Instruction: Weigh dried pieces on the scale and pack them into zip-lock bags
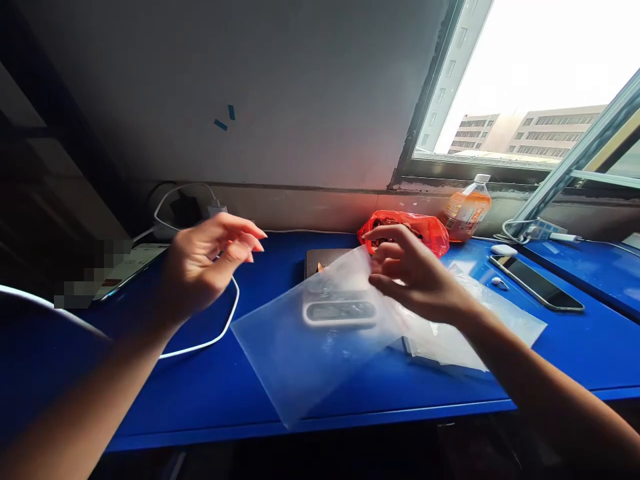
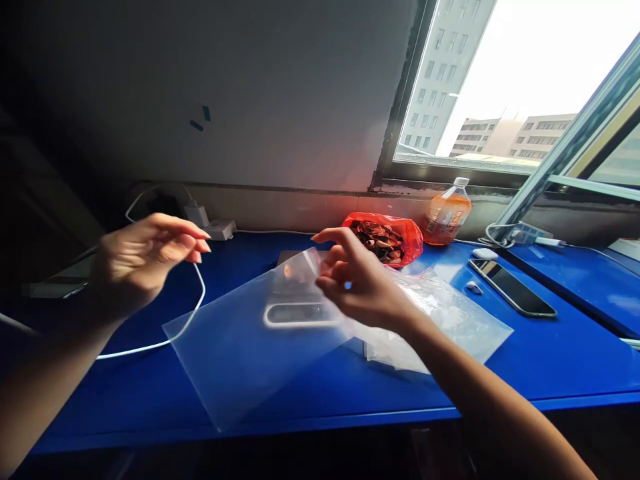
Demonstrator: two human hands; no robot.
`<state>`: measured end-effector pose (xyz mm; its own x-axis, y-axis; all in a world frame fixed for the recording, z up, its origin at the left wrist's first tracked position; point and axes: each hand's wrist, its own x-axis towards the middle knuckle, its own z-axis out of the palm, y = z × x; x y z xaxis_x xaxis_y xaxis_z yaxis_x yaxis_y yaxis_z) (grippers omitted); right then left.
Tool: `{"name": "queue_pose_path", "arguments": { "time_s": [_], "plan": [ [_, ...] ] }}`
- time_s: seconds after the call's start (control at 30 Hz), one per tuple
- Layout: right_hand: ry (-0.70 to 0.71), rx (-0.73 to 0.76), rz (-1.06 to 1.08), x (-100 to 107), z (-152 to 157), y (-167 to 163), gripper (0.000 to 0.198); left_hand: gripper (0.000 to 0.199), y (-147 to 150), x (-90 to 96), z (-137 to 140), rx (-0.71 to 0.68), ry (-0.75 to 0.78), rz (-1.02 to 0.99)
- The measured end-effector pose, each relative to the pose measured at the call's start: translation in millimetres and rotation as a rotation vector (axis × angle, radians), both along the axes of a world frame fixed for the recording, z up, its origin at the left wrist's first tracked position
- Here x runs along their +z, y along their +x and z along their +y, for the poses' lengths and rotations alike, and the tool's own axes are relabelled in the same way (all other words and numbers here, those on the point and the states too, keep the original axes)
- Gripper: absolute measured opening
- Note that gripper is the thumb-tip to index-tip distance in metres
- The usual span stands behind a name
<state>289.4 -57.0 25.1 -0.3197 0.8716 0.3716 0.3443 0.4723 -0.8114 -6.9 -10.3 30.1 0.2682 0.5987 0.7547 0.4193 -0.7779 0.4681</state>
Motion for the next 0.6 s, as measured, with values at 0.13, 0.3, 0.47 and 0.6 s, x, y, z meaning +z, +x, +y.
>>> {"name": "queue_pose_path", "arguments": {
  "time_s": [0.13,0.3,0.47,0.6],
  "plan": [
    [-0.044,-0.105,0.046,-19,0,-53,0.038,0.011,-7,8.6,0,0.140,0.070,0.063],
    [0.003,-0.228,0.021,-32,9,-81,0.039,0.011,15,-8.6,-12,0.060,0.319,0.520],
    [-0.051,-0.067,0.287,-33,11,-93,0.036,0.020,38,-29.4,-26,-0.127,0.213,0.505],
    [-0.234,-0.012,0.497,-43,7,-96,0.029,0.021,43,-33.4,-28,-0.149,0.130,0.492]
  ]
}}
